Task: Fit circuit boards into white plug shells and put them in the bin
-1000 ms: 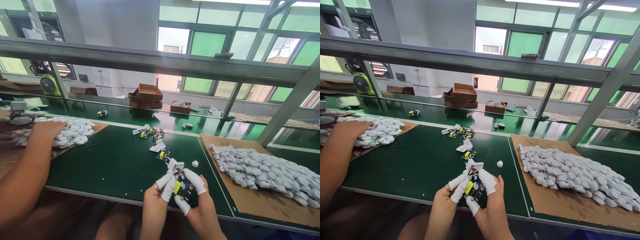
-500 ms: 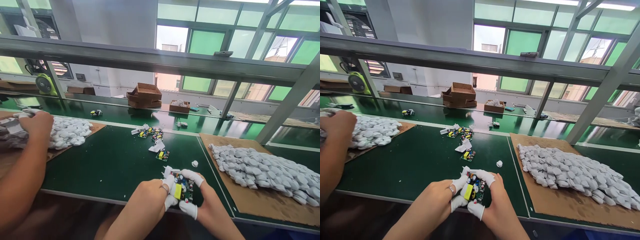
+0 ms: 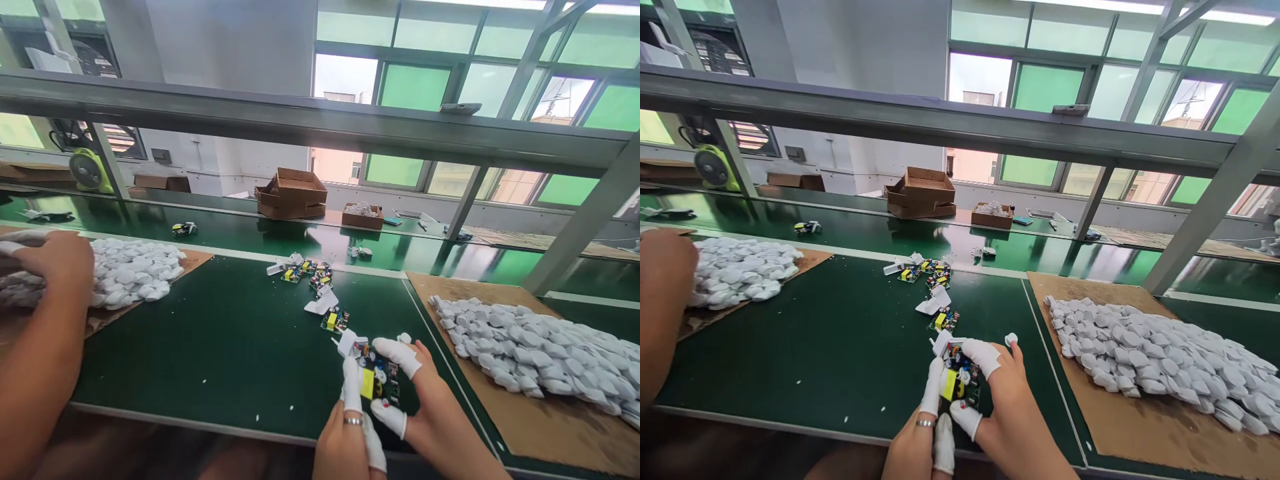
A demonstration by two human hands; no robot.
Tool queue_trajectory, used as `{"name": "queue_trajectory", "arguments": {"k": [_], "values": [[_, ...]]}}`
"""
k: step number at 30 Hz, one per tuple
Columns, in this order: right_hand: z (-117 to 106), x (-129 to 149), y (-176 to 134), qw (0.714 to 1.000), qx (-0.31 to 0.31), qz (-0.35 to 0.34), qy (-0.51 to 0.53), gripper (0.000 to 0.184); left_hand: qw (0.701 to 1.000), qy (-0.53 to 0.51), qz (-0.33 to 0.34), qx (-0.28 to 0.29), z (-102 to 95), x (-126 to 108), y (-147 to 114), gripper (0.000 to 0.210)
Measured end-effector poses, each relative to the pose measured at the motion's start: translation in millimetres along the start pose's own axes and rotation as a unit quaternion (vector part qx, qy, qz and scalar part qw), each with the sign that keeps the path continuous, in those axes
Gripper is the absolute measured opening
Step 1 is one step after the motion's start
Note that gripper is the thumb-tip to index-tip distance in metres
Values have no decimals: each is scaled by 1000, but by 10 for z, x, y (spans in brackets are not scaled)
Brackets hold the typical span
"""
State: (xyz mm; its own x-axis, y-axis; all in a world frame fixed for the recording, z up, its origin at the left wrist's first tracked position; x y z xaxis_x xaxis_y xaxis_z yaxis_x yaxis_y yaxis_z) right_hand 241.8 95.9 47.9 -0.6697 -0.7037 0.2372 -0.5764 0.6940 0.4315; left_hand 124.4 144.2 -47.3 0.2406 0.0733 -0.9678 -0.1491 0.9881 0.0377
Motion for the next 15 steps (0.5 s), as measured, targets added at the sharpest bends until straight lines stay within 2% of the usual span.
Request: {"name": "queue_trajectory", "arguments": {"k": [3,5,7,9,10,12,15], "values": [[-37,74,93,993,-12,-68,-96,50,1000,-13,2,-8,-97,-43,-43,27],[-57,175,154,979,-37,-131,-154,49,999,-22,15,-19,-180,-124,-140,24],[-64,287,212,959,-71,-187,-200,50,999,-29,33,-30,-238,-231,-214,28],[-46,335,295,952,-80,-211,-209,51,998,-42,39,-25,-250,-326,-222,33],[-30,314,355,957,-69,-203,-198,52,998,-50,34,-13,-243,-359,-206,33],[2,157,507,977,-25,-145,-154,51,998,-62,16,17,-237,-394,-168,33],[24,-342,786,994,45,13,-98,44,998,-53,1,44,-361,-424,-154,30]]}}
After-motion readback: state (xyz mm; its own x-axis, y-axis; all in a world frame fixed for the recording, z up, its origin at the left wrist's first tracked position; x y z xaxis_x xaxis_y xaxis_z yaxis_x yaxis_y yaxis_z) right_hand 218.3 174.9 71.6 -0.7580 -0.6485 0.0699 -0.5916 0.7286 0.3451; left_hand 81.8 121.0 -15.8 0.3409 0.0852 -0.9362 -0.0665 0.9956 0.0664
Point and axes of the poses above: each hand's wrist, its own y-axis towards the middle knuckle, its own z-axis out of the palm, x = y × z, the point moved 6 cm from there along y, towards the middle knuckle, and after that the axes turned 9 degrees about x, right-handed, at the moved point
